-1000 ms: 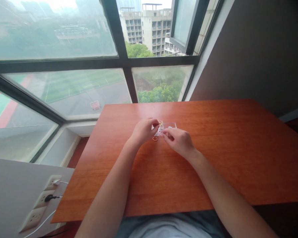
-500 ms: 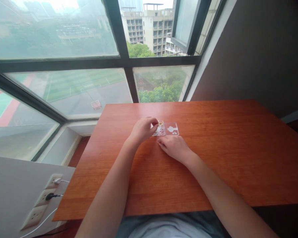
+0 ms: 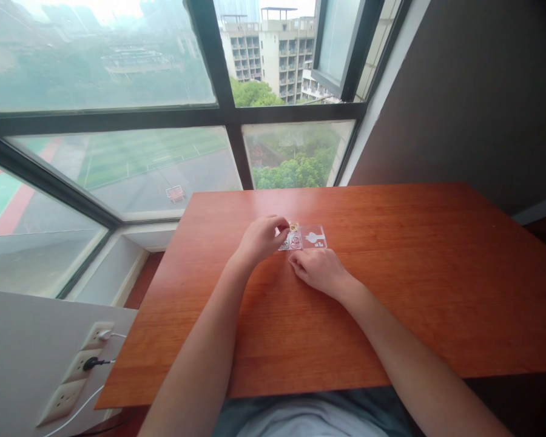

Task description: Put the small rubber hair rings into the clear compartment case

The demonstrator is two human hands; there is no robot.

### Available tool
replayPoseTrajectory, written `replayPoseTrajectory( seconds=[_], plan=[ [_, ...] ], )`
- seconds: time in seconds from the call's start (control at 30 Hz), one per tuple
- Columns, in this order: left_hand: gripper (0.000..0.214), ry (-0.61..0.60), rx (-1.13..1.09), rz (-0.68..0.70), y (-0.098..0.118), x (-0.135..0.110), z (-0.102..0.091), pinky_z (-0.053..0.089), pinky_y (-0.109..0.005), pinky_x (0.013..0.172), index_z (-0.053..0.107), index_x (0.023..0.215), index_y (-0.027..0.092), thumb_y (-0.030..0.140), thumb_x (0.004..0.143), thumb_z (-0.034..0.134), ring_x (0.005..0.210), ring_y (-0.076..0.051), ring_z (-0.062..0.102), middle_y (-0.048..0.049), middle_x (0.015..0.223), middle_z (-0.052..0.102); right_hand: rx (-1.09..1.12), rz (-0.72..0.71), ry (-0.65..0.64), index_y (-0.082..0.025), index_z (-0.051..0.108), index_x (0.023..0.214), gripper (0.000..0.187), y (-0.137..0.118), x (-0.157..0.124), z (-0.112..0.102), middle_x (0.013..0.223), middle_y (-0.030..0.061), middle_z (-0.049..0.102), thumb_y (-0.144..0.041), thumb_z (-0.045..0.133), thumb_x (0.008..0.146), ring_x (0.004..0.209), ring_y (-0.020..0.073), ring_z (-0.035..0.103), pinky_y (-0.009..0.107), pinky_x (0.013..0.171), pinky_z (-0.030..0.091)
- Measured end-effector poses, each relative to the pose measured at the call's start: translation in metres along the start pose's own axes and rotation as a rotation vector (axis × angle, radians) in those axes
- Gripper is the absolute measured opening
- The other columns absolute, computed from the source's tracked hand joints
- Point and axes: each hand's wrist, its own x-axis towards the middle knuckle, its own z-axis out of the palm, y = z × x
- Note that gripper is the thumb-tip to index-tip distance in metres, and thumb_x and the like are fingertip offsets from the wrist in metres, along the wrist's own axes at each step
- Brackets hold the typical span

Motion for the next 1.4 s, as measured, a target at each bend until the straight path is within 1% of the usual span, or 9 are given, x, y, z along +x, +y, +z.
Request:
replayPoseTrajectory(
  seconds=[0.07,0.17,0.27,0.37,0.63,0.77,1.03,1.17,1.4],
  plan=[
    [0.015,0.003,-0.005,0.002,0.0,0.0,0.0,0.04,-0.023,0.061,0.067,0.081,0.017,0.023,0.083,0.053,0.067,-0.013,0.055,-0.0039,0.08,0.066,0.009,-0.008,0.055,-0.022,0.067,0.086,0.023,0.002,-0.001,-0.003,0.078,0.005,0.071,-0.029,0.046,0.093,0.069,0.0169,0.063,0.026,0.057,0.032],
    [0.014,0.004,-0.013,-0.005,-0.001,0.0,0.0,0.04,-0.023,0.06,0.067,0.081,0.018,0.021,0.082,0.054,0.067,-0.013,0.054,-0.0031,0.08,0.066,0.031,-0.021,0.191,-0.022,0.067,0.086,0.02,0.005,-0.002,-0.008,0.076,0.0025,0.07,-0.027,0.049,0.092,0.067,0.0144,0.06,0.026,0.058,0.031],
    [0.013,0.008,-0.018,-0.013,-0.002,0.0,0.001,0.04,-0.022,0.059,0.067,0.08,0.017,0.021,0.082,0.055,0.068,-0.013,0.055,-0.0033,0.081,0.066,0.056,-0.032,0.335,-0.021,0.067,0.085,0.017,0.009,-0.003,-0.01,0.072,0.0003,0.068,-0.023,0.051,0.089,0.065,0.0128,0.059,0.025,0.06,0.031],
    [0.013,0.009,-0.021,-0.011,-0.003,0.0,0.001,0.041,-0.022,0.061,0.067,0.08,0.017,0.021,0.082,0.055,0.069,-0.013,0.056,-0.0037,0.081,0.066,0.079,-0.042,0.422,-0.021,0.067,0.086,0.016,0.012,-0.003,-0.012,0.071,0.0002,0.068,-0.021,0.051,0.088,0.067,0.0124,0.059,0.025,0.063,0.033],
    [0.013,0.026,-0.021,-0.02,-0.004,0.001,-0.002,0.04,-0.022,0.059,0.067,0.08,0.017,0.021,0.082,0.055,0.067,-0.012,0.055,-0.0038,0.082,0.066,0.087,-0.05,0.429,-0.02,0.067,0.081,0.019,0.012,-0.002,-0.011,0.068,0.0001,0.066,-0.022,0.05,0.09,0.064,0.0117,0.057,0.024,0.063,0.032],
    [0.012,0.028,-0.058,0.002,0.003,0.001,-0.002,0.039,-0.022,0.059,0.066,0.08,0.016,0.019,0.081,0.055,0.066,-0.011,0.053,-0.0033,0.08,0.066,0.099,-0.032,0.418,-0.02,0.067,0.081,0.019,0.013,-0.002,-0.01,0.069,0.0003,0.066,-0.022,0.049,0.089,0.065,0.0119,0.057,0.023,0.063,0.032],
    [0.013,-0.093,-0.199,0.047,0.025,0.0,0.0,0.037,-0.02,0.058,0.065,0.079,0.016,0.019,0.082,0.053,0.061,-0.009,0.05,0.0003,0.072,0.064,0.063,-0.005,0.437,-0.02,0.067,0.079,0.024,0.014,-0.002,-0.017,0.068,0.0005,0.066,-0.023,0.047,0.092,0.063,0.0115,0.056,0.025,0.062,0.03],
    [0.015,-0.118,-0.231,0.034,0.027,-0.001,-0.001,0.037,-0.021,0.057,0.065,0.079,0.015,0.021,0.084,0.052,0.06,-0.009,0.049,0.0005,0.069,0.062,0.036,0.006,0.46,-0.02,0.066,0.076,0.024,0.014,-0.001,-0.018,0.065,-0.0003,0.065,-0.023,0.048,0.091,0.06,0.011,0.055,0.026,0.06,0.028],
    [0.021,-0.157,-0.311,0.018,0.028,-0.001,-0.005,0.036,-0.021,0.056,0.066,0.081,0.014,0.026,0.086,0.05,0.06,-0.009,0.047,0.0,0.069,0.061,0.043,0.007,0.507,-0.02,0.067,0.081,0.018,0.017,-0.001,-0.015,0.068,-0.0007,0.067,-0.024,0.051,0.09,0.062,0.0119,0.058,0.026,0.06,0.029]
  ],
)
